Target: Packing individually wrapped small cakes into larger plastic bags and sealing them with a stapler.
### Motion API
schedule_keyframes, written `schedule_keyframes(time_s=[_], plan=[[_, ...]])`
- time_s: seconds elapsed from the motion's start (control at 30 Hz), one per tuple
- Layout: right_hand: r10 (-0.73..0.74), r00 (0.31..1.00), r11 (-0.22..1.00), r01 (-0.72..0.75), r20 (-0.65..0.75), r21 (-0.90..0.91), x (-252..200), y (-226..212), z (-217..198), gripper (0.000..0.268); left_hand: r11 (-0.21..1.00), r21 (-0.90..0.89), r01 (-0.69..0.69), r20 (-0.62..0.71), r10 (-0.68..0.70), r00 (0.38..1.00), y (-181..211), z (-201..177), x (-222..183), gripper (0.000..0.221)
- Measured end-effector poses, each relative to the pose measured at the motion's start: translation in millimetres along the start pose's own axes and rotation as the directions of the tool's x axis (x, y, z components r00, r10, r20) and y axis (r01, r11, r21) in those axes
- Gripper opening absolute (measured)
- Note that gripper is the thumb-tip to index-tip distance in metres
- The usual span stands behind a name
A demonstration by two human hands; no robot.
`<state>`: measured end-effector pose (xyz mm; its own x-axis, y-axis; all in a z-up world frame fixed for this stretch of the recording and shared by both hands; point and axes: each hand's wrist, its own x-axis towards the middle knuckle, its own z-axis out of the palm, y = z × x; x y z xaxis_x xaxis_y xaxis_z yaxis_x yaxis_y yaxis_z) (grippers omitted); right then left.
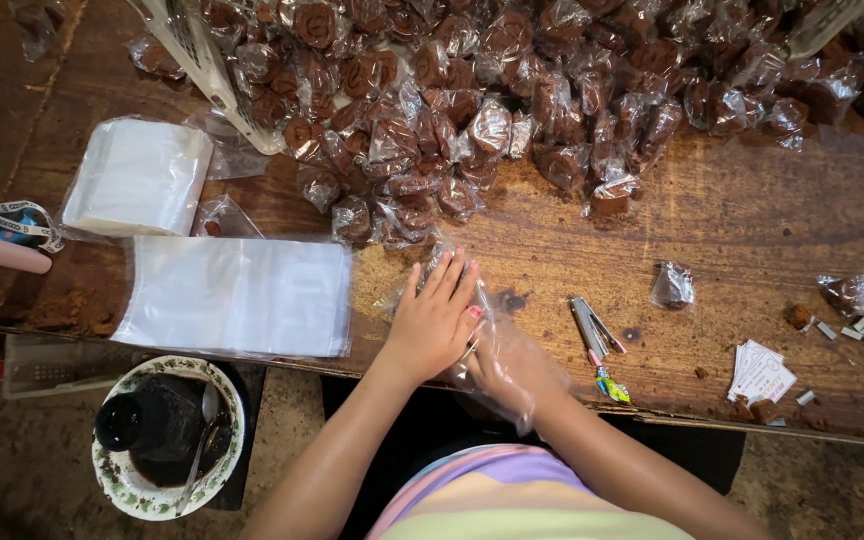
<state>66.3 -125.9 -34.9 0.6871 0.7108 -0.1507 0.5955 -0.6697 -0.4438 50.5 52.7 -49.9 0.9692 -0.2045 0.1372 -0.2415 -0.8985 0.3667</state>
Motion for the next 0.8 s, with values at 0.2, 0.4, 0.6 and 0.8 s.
schedule_keyframes(time_s=[0.2, 0.4, 0.6, 0.8], plan=[[0.135, 0.99, 0.988, -0.132, 0.034, -0.076, 11, 7, 15, 0.046, 0.998, 0.057, 0.006, -0.053, -0.003, 0.999, 0, 7, 1, 0.06], [0.185, 0.976, 0.977, -0.196, -0.118, -0.089, 7, -39, -28, 0.058, 0.999, 0.033, 0.037, -0.094, -0.034, 0.995, 2, 10, 1, 0.058], [0.181, 0.966, 0.967, -0.21, -0.187, -0.148, 13, -9, 7, 0.069, 0.997, 0.073, 0.036, -0.117, -0.027, 0.993, 2, 14, -1, 0.06], [0.118, 0.992, 0.993, -0.118, -0.041, 0.006, 6, 15, 13, 0.063, 0.997, 0.065, 0.044, -0.118, -0.036, 0.992, 3, 12, 1, 0.059]])
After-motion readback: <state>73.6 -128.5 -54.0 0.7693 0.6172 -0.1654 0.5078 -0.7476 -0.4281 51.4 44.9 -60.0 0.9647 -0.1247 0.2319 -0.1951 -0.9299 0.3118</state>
